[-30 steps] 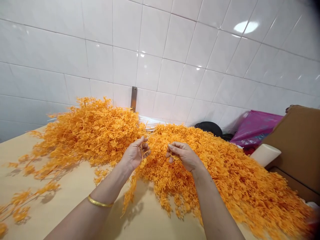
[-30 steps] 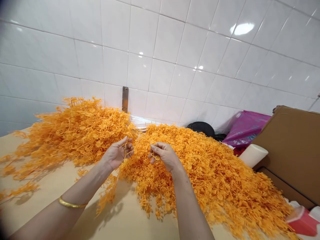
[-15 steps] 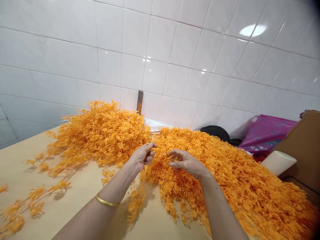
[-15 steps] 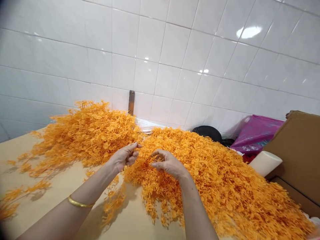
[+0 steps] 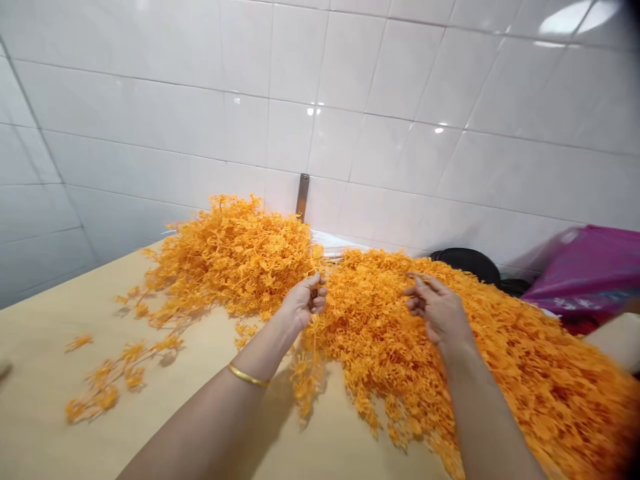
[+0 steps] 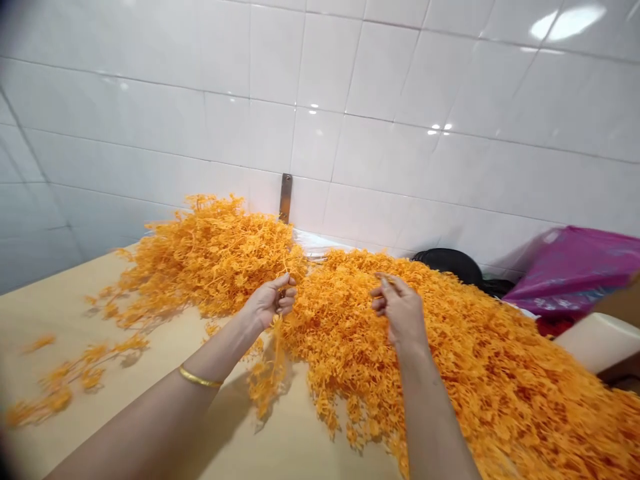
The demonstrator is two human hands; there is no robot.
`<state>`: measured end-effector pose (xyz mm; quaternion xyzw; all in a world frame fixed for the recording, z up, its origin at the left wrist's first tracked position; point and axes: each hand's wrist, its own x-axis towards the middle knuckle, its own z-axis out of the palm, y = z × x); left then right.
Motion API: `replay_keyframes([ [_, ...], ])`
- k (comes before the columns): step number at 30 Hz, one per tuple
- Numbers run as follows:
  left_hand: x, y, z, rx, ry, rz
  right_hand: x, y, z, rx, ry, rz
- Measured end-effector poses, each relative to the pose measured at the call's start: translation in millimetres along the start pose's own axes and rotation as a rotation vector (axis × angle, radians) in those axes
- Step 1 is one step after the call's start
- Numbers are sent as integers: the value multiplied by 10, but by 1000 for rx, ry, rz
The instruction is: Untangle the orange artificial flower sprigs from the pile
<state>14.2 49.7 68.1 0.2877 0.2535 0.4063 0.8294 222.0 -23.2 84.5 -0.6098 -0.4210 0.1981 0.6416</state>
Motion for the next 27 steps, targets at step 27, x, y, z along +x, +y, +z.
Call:
replay_keyframes([
  [27,-51,13,100,-281,-77,38,-483,-126,613,42,-495,-91],
])
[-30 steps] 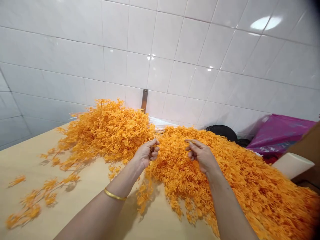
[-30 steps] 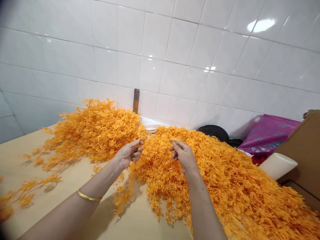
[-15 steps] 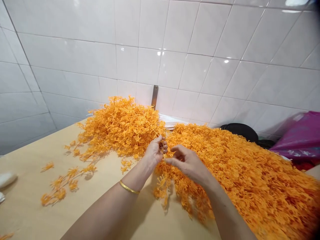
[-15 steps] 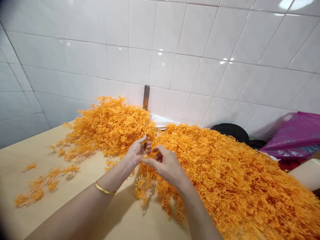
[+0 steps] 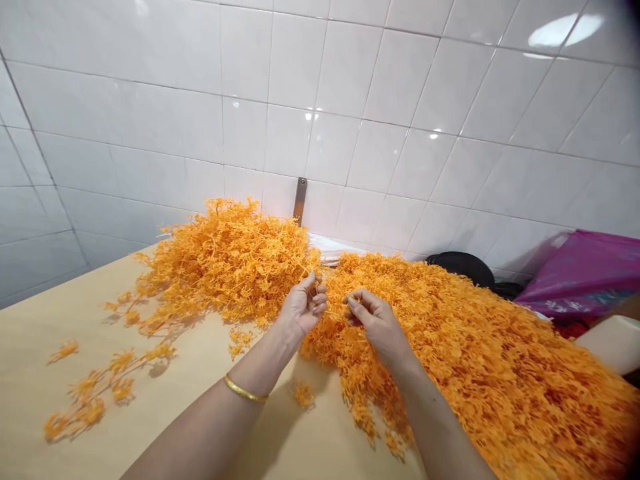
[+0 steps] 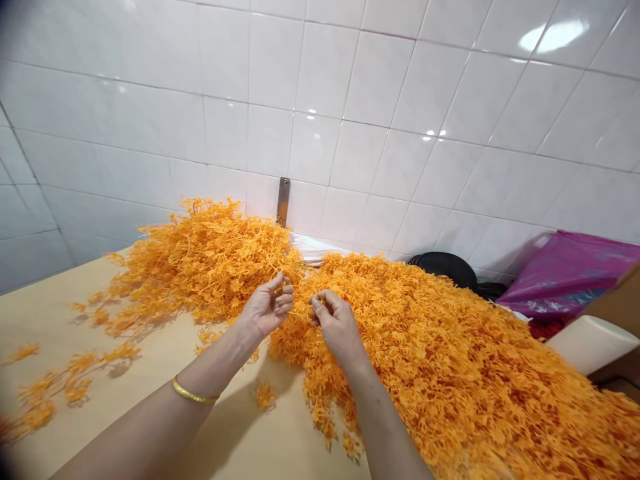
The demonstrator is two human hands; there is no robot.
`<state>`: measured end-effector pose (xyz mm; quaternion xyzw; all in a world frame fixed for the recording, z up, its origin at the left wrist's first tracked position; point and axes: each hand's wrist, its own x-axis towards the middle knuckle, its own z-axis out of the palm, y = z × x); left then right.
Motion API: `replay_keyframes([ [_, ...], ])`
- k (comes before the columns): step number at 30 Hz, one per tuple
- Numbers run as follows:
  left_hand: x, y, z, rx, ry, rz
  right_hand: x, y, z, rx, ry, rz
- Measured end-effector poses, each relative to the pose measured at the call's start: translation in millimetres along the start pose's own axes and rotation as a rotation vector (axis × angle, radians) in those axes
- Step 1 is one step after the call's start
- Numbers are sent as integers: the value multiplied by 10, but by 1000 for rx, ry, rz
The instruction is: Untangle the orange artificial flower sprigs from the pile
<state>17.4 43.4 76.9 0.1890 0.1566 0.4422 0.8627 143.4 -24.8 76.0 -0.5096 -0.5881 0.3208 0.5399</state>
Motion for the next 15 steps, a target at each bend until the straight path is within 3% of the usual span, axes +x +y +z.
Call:
replay_keyframes([
  [5,-41,-89,60,28,-94,-32,37,34,29,237,323,-17],
  [8,-61,-109,94,52,-149,-47,49,-2,-14,347,449,-14],
  [11,-51,-39,66,66,-138,-20,55,-66,-331,499,620,11],
  [13,-34,26,22,40,-117,13,56,-112,-622,613,816,-9],
  [15,-22,68,-16,-6,-147,13,53,-146,-822,568,844,-22],
])
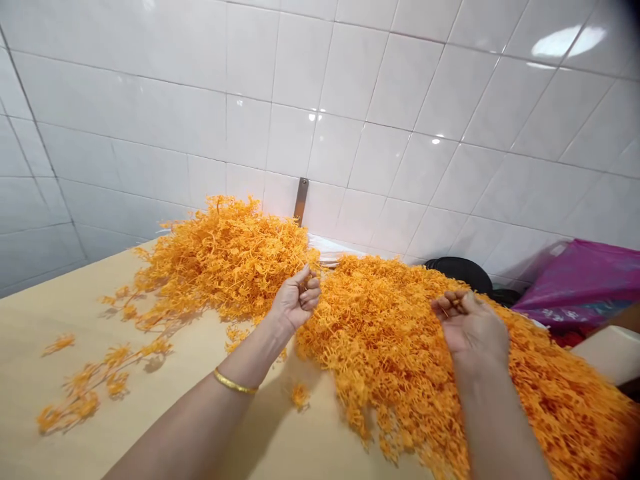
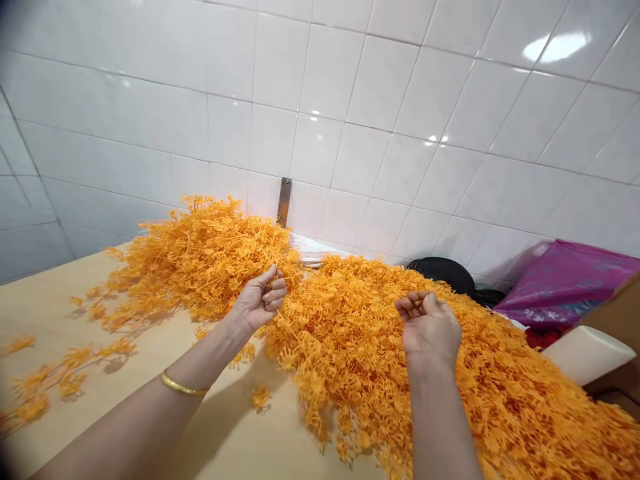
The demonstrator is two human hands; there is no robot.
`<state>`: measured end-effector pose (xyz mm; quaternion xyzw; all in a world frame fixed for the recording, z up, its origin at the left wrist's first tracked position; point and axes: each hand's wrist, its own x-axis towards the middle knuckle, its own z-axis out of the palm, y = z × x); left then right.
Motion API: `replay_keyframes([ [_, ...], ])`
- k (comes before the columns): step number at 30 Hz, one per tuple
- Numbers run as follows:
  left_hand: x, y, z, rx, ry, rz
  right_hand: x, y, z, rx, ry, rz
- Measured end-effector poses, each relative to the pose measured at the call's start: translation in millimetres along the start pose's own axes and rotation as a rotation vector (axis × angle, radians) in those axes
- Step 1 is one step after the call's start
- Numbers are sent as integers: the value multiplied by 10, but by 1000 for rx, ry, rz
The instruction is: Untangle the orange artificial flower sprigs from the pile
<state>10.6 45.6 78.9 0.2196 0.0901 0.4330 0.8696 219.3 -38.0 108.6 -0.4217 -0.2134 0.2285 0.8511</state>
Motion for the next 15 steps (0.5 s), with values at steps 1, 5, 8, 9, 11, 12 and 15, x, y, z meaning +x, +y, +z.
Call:
replay_keyframes([
  [1,0,7,-12,-20,-30,-13,18,-26,-14,-43,-46,4],
  [5,-15,-15,-12,-72,-105,-69,-204,71,115,-319,-529,149],
  [8,-29,-19,5,-105,-123,-55,-454,201,245,-501,-851,209],
  [9,-32,-18,11,-113,-128,-48,-520,239,273,-554,-917,214],
  [11,-36,-22,23,-119,-131,-37,-618,310,307,-631,-1012,232],
  [12,-37,-28,28,-116,-127,-33,-650,344,317,-645,-1051,240],
  [15,-37,-52,33,-97,-111,-38,-683,439,330,-595,-1128,203],
])
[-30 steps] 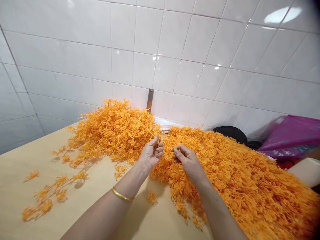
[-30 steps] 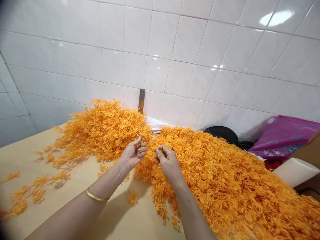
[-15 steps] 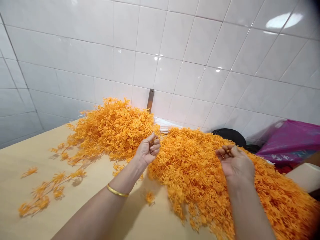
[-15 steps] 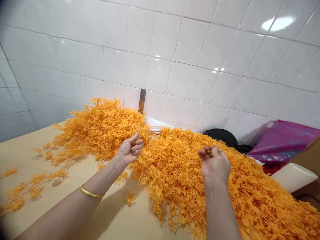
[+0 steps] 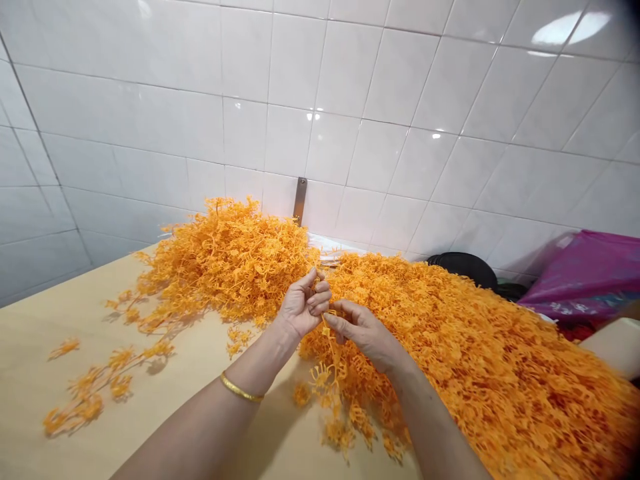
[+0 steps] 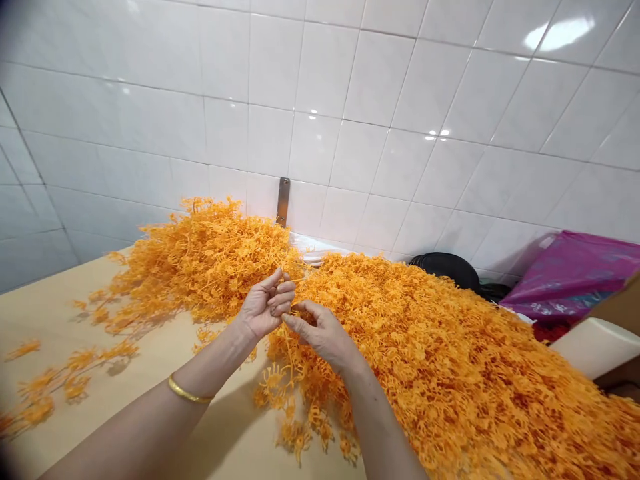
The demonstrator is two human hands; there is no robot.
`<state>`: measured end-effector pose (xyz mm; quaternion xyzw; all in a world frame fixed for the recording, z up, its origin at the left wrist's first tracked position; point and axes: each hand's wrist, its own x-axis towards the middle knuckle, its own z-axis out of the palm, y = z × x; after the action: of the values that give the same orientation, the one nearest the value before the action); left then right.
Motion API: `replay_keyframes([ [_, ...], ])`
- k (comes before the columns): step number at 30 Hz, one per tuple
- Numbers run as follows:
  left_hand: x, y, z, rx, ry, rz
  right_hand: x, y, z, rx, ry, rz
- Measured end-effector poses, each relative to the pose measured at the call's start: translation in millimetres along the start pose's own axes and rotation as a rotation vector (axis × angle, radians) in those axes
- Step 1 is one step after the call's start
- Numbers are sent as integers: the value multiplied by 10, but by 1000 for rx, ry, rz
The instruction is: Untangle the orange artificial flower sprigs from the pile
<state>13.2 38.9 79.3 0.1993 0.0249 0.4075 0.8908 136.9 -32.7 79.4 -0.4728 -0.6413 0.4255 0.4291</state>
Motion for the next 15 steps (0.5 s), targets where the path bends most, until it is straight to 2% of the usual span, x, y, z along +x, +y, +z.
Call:
replay_keyframes([
  [1,2,-8,-2,4,6,-7,15,20,-1,11,38,-39],
  [3,6,-27,-4,4,16,-18,41,49,-33,59,197,-102],
  [5,9,-58,1,5,22,-49,58,55,-83,157,376,-133],
  [8,7,-123,34,12,14,-115,69,33,-128,310,571,-155],
  [11,4,-166,70,6,-8,-120,74,4,-105,348,703,-183],
  [15,20,-134,75,13,-27,-109,90,-14,-48,321,794,-208],
])
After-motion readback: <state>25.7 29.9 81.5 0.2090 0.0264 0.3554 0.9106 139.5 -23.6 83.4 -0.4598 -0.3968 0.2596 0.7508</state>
